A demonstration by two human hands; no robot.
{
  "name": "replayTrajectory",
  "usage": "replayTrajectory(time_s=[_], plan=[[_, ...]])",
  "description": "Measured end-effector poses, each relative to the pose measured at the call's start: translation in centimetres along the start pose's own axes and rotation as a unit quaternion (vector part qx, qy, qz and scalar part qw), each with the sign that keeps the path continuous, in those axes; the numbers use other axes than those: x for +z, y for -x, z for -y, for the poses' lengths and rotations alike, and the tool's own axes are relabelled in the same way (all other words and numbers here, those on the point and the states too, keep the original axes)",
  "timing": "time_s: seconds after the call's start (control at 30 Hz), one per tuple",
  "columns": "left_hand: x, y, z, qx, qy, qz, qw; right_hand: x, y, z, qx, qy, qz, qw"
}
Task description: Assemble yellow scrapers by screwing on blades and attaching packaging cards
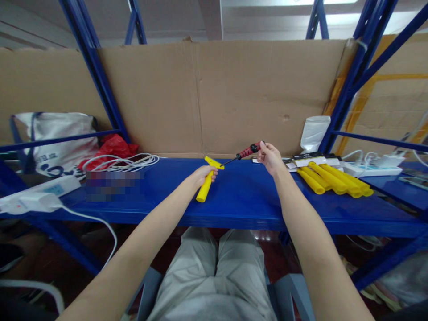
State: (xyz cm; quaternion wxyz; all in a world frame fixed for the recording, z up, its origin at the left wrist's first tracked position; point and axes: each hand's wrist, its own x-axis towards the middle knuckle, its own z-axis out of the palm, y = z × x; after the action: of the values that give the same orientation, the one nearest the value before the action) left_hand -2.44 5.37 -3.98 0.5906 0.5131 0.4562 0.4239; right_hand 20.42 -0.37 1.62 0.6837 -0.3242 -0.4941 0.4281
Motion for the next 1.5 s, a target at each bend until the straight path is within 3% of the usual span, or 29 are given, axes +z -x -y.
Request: replayTrajectory(time_s=[0.43, 1.17, 1.33, 1.5], plan=[[-0.47, -0.07, 0.24, 0.041, -0.004, 0.049, 0.998, -0.17, -0.21, -0.34, 0.004, 0.021, -0.022, 1.0], [-0.24, 0.21, 0.3, 0.047, -0.002, 0.011, 0.999, -0.2, -0.07, -0.09, 0.0, 0.018, 0.003, 1.0], [-0.49, 0.61, 0.05, 0.042, 0.01, -0.001, 0.999, -0.06, -0.26, -0.29, -0.007, 0.013, -0.022, 1.0], [-0.41, 0.86, -0.26, 0.029, 0.02, -0.001, 0.999, 0.06, -0.59, -0.55, -0.038, 0.0, -0.097, 0.995]])
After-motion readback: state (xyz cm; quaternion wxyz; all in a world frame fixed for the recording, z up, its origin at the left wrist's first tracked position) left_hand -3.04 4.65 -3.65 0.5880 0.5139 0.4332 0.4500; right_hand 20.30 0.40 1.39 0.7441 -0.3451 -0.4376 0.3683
